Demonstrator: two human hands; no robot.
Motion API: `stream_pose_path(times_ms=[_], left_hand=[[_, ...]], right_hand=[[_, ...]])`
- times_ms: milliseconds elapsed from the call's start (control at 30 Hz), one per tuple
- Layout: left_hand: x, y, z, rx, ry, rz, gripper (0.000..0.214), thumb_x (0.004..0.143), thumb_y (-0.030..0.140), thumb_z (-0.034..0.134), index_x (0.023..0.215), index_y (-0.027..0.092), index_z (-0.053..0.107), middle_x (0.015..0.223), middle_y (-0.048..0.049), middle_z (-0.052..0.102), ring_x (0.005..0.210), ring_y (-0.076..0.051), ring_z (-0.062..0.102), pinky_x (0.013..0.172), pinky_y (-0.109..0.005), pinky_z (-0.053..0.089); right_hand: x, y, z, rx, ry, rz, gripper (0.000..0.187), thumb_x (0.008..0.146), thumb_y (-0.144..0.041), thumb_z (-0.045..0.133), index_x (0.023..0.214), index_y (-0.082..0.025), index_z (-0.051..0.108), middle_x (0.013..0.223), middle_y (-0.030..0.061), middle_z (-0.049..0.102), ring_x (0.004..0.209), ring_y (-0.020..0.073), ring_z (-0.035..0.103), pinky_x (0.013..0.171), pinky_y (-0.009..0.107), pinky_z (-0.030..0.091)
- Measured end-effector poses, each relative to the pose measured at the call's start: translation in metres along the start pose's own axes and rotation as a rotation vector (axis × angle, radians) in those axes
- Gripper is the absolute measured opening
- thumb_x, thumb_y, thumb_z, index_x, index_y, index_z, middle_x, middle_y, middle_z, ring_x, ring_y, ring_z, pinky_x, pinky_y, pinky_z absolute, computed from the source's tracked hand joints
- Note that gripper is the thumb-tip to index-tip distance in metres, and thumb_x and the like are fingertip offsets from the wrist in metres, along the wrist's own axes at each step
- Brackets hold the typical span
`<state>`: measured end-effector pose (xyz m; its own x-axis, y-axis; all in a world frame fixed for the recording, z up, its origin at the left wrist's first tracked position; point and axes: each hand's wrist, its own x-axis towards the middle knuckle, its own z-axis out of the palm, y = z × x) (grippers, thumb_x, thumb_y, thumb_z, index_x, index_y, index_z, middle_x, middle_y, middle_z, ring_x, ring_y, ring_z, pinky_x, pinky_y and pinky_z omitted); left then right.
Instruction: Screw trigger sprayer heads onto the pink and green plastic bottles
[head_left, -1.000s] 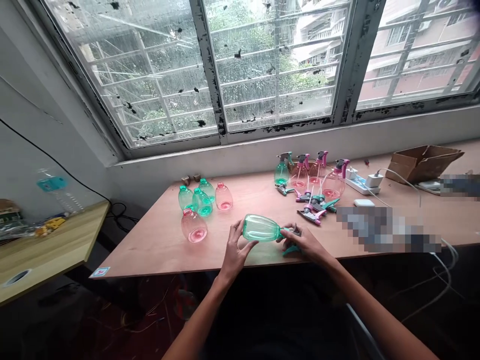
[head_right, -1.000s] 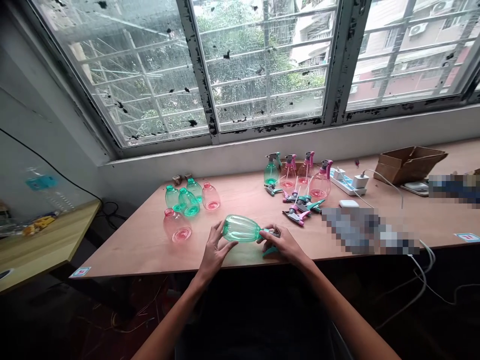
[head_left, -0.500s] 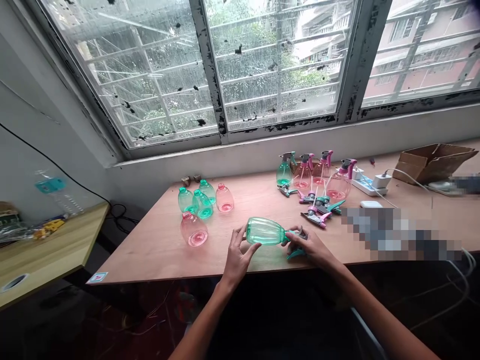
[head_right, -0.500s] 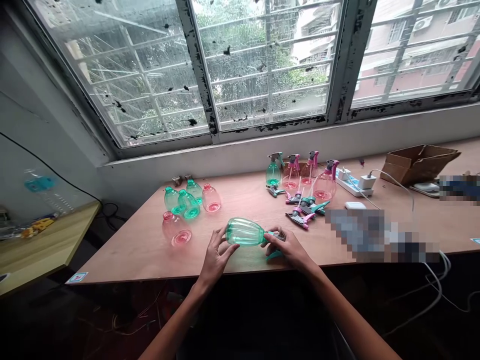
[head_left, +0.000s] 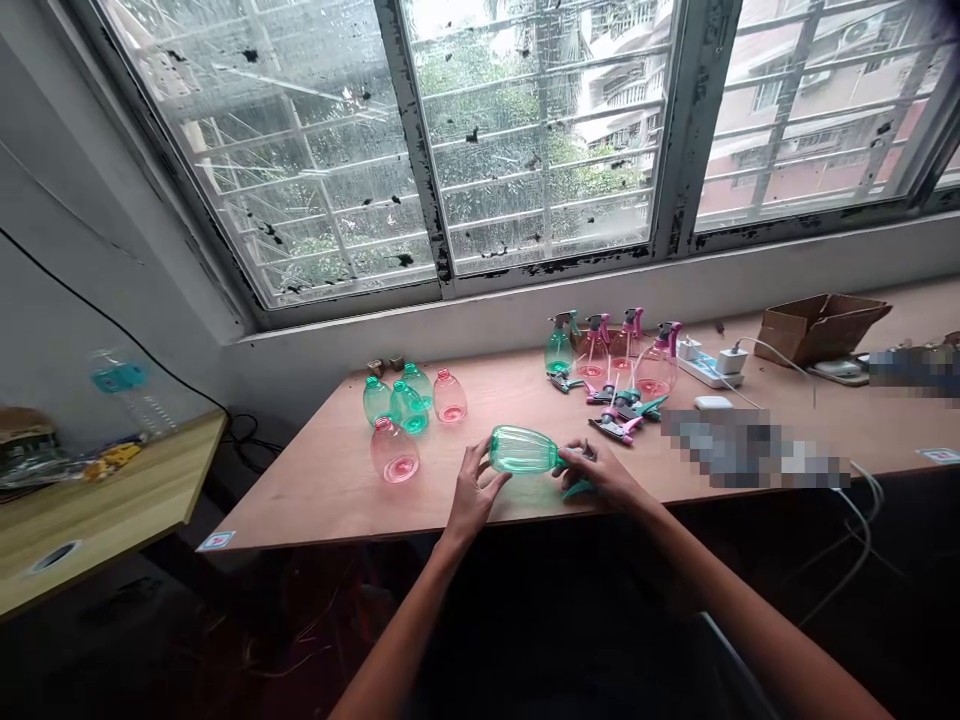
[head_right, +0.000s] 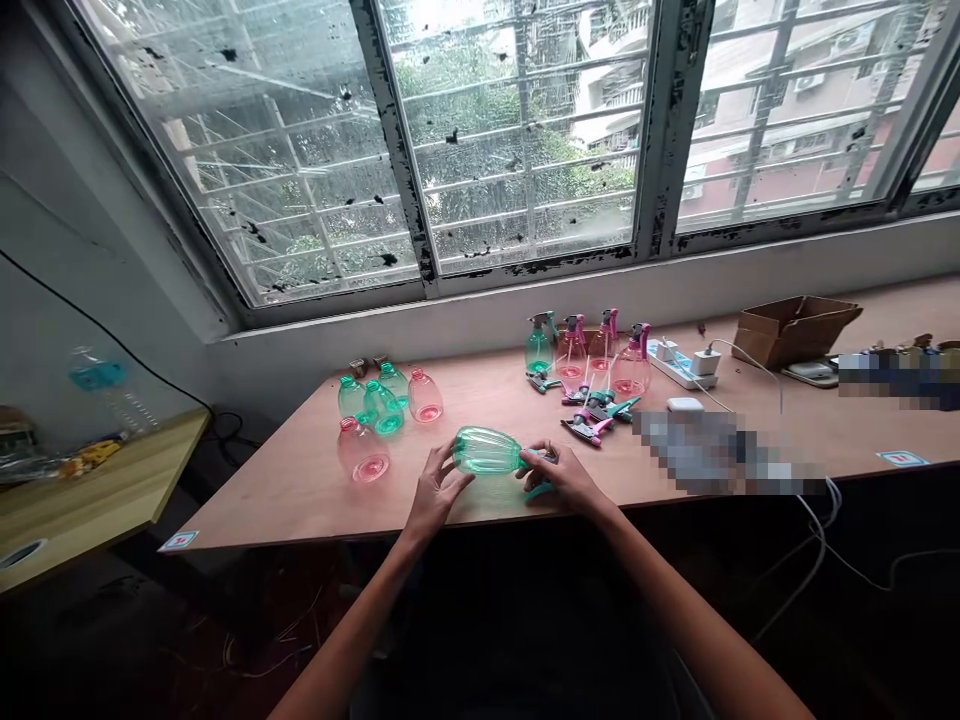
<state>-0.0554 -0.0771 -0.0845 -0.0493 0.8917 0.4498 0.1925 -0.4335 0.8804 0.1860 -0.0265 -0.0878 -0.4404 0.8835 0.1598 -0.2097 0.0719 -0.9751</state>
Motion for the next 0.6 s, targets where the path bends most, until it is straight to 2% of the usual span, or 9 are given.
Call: stream_pose_path(times_ms=[100, 333, 433, 600], left_hand=[[0.0, 0.0, 0.0, -0.027, -0.003, 0.005, 0.05, 0.08, 0.026, 0.073, 0.126, 0.024, 0.052, 0.135, -0.0085, 0.053, 0.127, -0.025, 0.053, 0.11, -0.047, 0.043], [-0.004, 0.003, 0.002, -0.078, 0.0, -0.043, 0.037, 0.087, 0.034, 0.066, 0.117, 0.024, 0.046, 0.131, -0.0103, 0.057, 0.113, -0.023, 0.064, 0.099, -0.045, 0.052], [-0.003, 0.006, 0.0, -0.052, 0.008, -0.057, 0.042, 0.086, 0.036, 0.067, 0.121, 0.023, 0.05, 0.129, -0.0096, 0.056, 0.113, -0.025, 0.064, 0.097, -0.043, 0.053], [-0.003, 0.01, 0.0, 0.004, 0.008, -0.016, 0.049, 0.082, 0.031, 0.072, 0.127, 0.029, 0.054, 0.133, -0.0056, 0.05, 0.124, -0.026, 0.056, 0.105, -0.043, 0.048]], right_hand=[[0.001, 0.001, -0.001, -0.013, 0.004, -0.002, 0.04, 0.078, -0.053, 0.072, 0.09, -0.017, 0.058, 0.076, 0.0046, 0.074, 0.058, 0.0168, 0.068, 0.056, 0.028, 0.054], [0.001, 0.004, -0.002, -0.025, -0.026, -0.014, 0.041, 0.078, -0.05, 0.074, 0.097, -0.018, 0.056, 0.076, 0.0038, 0.074, 0.06, 0.0189, 0.069, 0.058, 0.032, 0.056], [0.001, 0.003, -0.002, -0.052, -0.036, -0.032, 0.038, 0.079, -0.049, 0.073, 0.095, -0.019, 0.058, 0.076, 0.0029, 0.073, 0.061, 0.0189, 0.07, 0.058, 0.032, 0.056], [0.004, 0.004, -0.003, -0.045, -0.01, -0.006, 0.039, 0.078, -0.051, 0.073, 0.095, -0.019, 0.059, 0.077, 0.0025, 0.073, 0.06, 0.0188, 0.069, 0.057, 0.032, 0.056]])
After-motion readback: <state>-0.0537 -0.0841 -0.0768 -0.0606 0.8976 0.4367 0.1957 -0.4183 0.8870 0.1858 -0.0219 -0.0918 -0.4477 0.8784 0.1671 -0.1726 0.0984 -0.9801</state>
